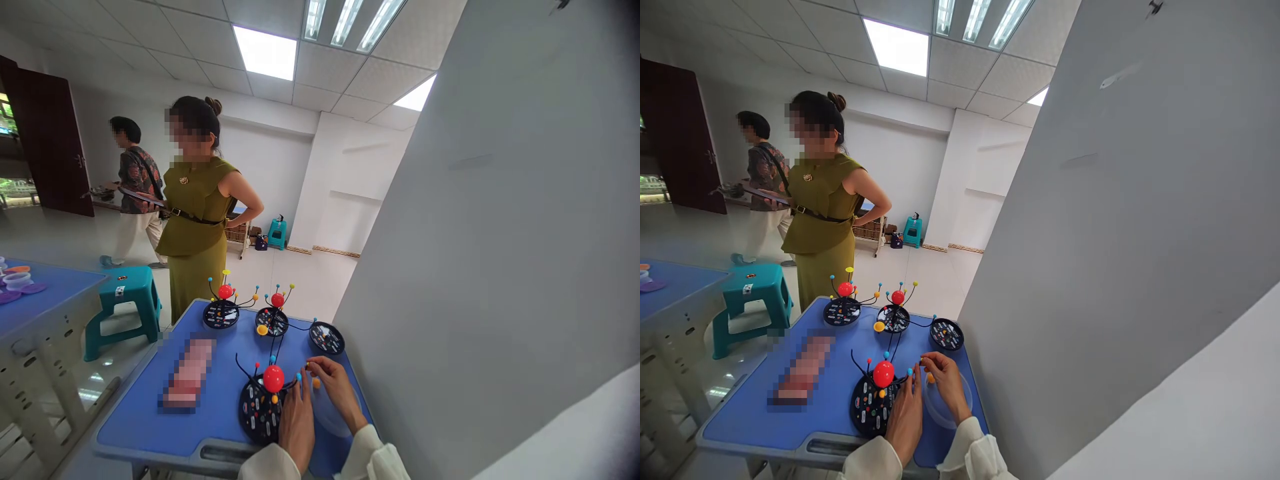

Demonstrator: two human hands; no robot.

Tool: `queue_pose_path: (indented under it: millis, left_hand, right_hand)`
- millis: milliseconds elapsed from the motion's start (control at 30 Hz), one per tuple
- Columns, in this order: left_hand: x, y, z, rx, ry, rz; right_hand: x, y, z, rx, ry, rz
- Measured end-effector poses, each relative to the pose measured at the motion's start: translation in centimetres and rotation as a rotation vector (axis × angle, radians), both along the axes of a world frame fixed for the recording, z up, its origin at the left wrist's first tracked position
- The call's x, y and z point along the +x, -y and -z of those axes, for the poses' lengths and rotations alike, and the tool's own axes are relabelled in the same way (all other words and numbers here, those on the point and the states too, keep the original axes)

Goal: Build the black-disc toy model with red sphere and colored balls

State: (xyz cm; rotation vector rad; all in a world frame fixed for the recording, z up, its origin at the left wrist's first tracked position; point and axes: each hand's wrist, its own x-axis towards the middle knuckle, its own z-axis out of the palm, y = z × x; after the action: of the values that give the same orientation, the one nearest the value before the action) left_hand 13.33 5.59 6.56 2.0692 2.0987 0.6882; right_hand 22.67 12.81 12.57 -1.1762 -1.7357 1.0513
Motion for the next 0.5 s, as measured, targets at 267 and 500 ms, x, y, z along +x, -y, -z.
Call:
queue_pose_path:
  millis: [267, 500]
  left_hand:
    - [0.1, 0.2, -0.5, -0.042, -0.006, -0.026]
    - [0.0, 0.6, -0.5, -0.055, 0.012, -0.012]
  right_hand:
    - [0.2, 0.0, -0.8, 0.108, 0.132, -0.031]
    - [0.3, 0.0, -1.9, 0.183, 0.26, -0.087]
